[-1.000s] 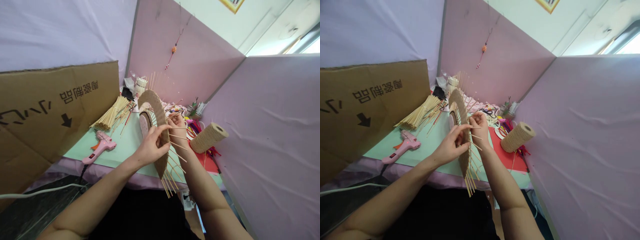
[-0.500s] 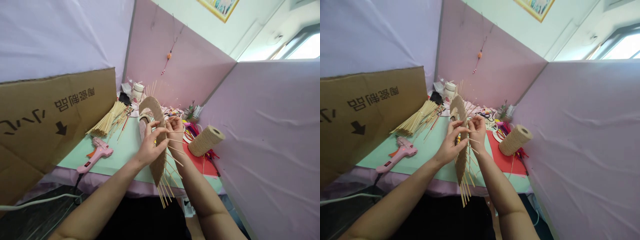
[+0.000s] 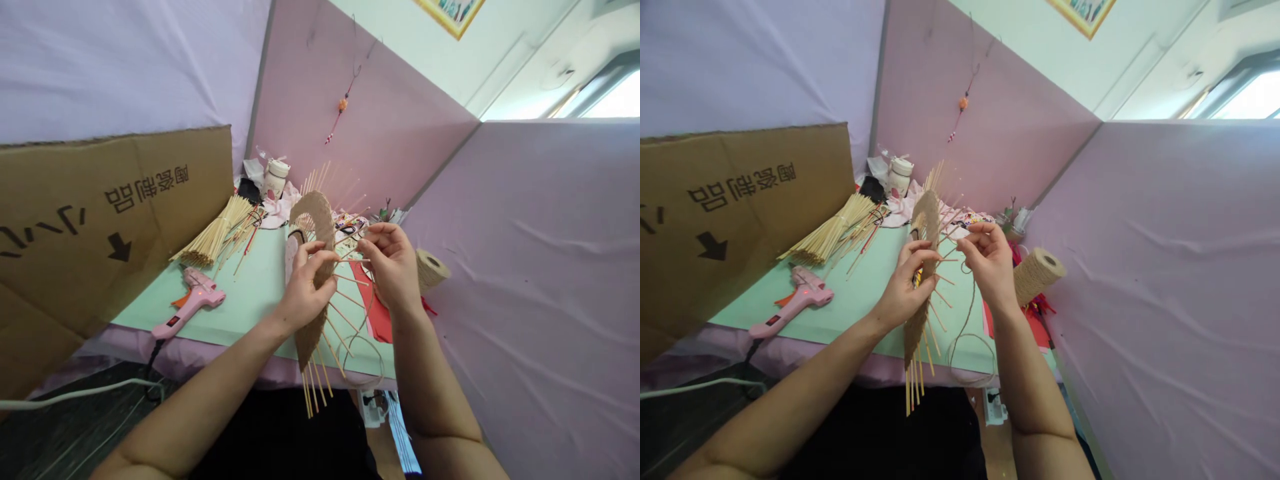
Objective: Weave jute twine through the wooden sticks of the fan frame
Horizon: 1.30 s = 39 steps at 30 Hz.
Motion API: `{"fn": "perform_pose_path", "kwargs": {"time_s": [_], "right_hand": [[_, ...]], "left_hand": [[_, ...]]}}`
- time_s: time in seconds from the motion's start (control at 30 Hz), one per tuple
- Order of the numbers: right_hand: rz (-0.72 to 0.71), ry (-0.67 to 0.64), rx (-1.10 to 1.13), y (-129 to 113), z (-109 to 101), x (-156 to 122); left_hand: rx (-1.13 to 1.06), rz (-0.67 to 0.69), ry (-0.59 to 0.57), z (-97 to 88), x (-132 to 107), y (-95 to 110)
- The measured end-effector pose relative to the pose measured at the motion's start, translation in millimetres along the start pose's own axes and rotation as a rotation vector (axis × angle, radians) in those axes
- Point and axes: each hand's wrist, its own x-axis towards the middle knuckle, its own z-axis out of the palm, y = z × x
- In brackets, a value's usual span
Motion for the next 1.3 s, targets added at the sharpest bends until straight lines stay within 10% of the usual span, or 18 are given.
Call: {"fn": "perform_pose_path", "kwargs": {"time_s": [0.33, 0.63, 0.93, 1.1, 1.3], "right_hand": [[-0.02, -0.149, -0.074, -40, -21, -13], [-0.415, -0.025, -0.367, -56, -11, 3], [-0.667, 0.208, -0.718, -30, -13, 8], [-0.516, 0.328, -0.606, 11, -9, 4], [-0.2, 0.115, -0.266, 70, 26, 27]], "left_hand": [[-0.049, 0.015, 0.013, 5.3, -3, -6], [-0.059, -0.007, -0.013, 2.3, -2, -5], [-0.067, -0.016, -0.001, 3.1, -2, -5], [-0.073, -0.015, 0.009, 2.8, -2, -8], [-0.074, -0.002, -0.035, -1.1, 2, -8]]}}
